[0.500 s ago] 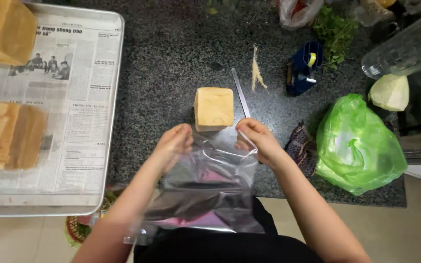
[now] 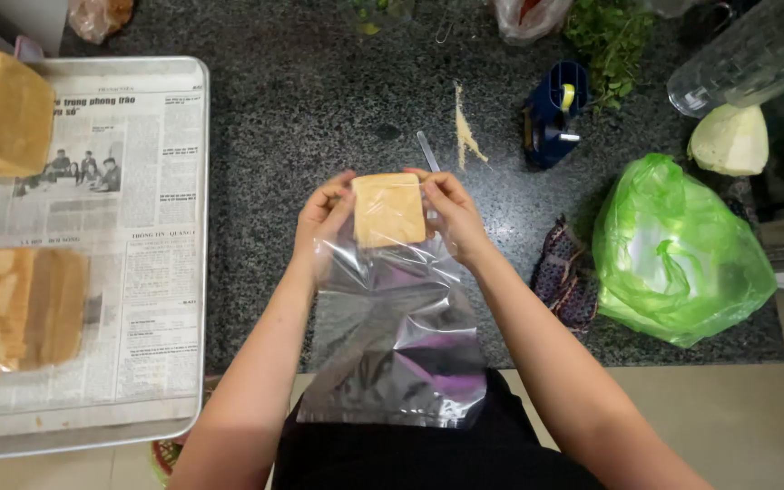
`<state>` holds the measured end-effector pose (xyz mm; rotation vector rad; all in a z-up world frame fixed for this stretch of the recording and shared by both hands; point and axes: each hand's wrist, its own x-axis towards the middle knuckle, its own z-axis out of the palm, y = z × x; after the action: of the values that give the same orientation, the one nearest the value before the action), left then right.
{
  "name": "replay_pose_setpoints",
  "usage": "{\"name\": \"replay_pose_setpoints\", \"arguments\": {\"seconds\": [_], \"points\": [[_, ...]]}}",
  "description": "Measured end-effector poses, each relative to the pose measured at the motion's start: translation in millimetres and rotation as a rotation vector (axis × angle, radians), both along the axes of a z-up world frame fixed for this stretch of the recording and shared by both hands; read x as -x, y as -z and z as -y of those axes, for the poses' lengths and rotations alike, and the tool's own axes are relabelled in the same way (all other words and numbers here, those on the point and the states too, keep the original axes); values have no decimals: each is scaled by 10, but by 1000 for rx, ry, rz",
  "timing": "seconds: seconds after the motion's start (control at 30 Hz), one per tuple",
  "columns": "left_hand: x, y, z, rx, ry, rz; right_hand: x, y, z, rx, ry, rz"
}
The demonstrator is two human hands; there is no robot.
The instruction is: The person slices a loaf of bread with a knife on a counter and then places one of the slices into a plastic bag, sealing it with tape.
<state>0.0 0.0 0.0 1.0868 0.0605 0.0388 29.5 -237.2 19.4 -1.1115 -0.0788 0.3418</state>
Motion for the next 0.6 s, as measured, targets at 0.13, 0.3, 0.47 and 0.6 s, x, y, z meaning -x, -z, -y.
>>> {"name": "replay_pose_setpoints", "arguments": {"seconds": [0.13,0.3,0.47,0.6], "points": [[-45,-60,139,-8,-36,-90,-115,286,21,-86,20,-86],[-111,75,230,296,-101,-503,-42,-283,-100,-79,75,-437],[28,-12,256,221,-22,-770,13,455,-27,173,155,-234],[397,231,293,317,48,-434,250,113,-128,573,312,-329]]}}
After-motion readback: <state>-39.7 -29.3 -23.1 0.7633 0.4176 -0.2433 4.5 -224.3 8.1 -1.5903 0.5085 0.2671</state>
